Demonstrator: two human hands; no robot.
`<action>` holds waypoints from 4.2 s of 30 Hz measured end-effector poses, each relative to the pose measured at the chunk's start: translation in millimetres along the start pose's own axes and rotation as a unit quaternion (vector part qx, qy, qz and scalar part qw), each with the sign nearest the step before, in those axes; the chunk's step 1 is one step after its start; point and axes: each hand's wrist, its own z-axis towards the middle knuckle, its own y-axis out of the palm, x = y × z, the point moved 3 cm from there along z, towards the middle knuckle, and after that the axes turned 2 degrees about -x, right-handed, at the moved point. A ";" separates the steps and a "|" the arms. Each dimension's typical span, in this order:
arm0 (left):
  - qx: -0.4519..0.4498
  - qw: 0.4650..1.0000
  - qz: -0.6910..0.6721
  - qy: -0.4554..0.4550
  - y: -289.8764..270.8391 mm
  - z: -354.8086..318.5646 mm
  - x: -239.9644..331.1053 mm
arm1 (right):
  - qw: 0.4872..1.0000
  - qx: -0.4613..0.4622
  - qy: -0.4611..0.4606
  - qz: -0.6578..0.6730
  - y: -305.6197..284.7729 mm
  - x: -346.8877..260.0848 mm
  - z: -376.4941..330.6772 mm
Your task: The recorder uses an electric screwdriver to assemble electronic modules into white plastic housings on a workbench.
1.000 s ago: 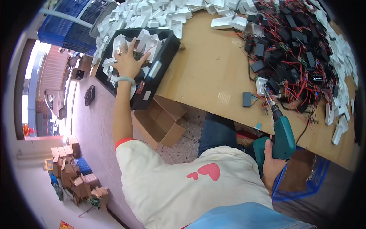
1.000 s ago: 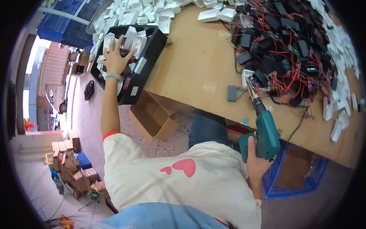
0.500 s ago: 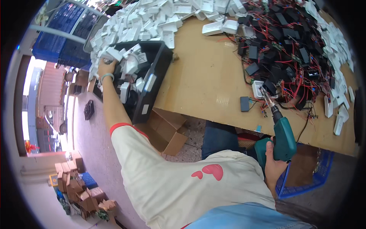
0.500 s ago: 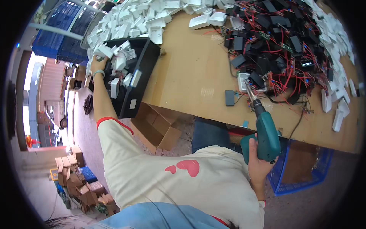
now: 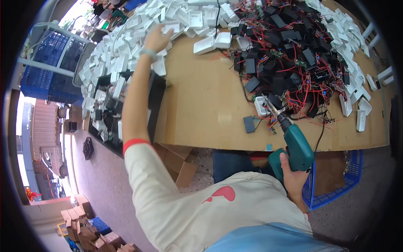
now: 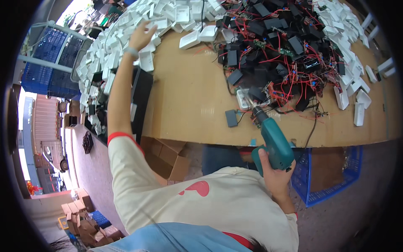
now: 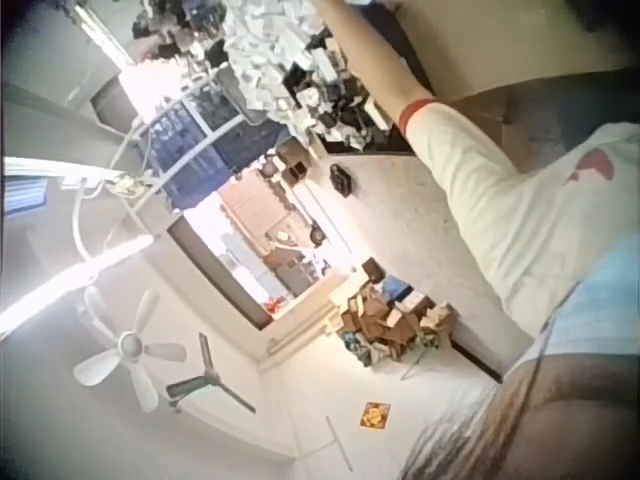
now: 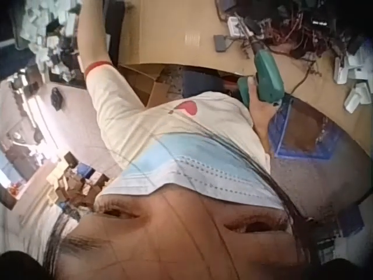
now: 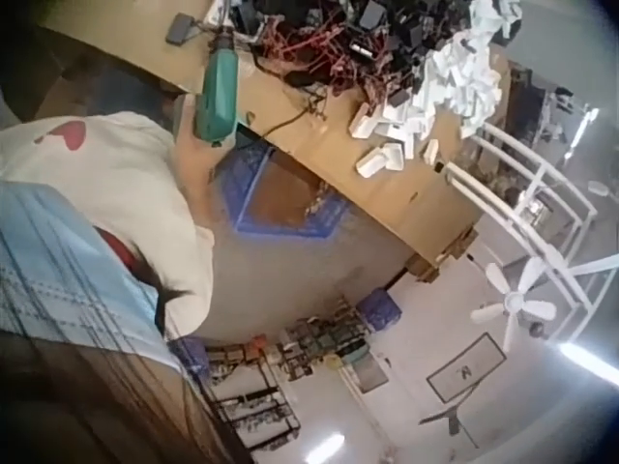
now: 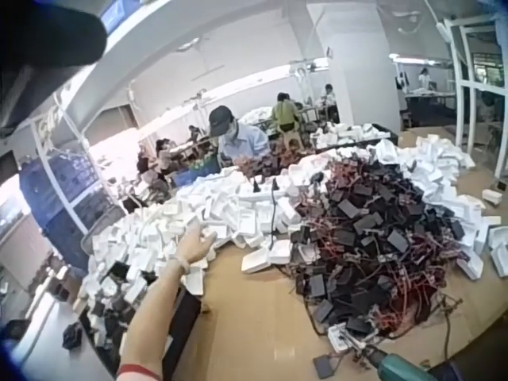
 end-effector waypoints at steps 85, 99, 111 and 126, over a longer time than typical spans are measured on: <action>0.028 0.860 -0.510 0.012 57.9 -315.6 306.4 | 0.990 0.074 -0.117 0.030 -63.7 4.3 -12.6; 0.078 0.680 -0.727 -0.063 22.1 -266.6 314.3 | 0.991 0.091 -0.080 0.051 -61.9 1.5 -15.1; 0.029 0.956 -0.289 -0.030 4.6 -306.1 235.4 | 0.998 -0.030 -0.056 0.011 -42.8 16.8 -22.5; 0.112 0.977 -0.154 0.094 53.5 -293.7 236.8 | 0.990 -0.116 -0.044 -0.067 -16.9 19.4 -27.6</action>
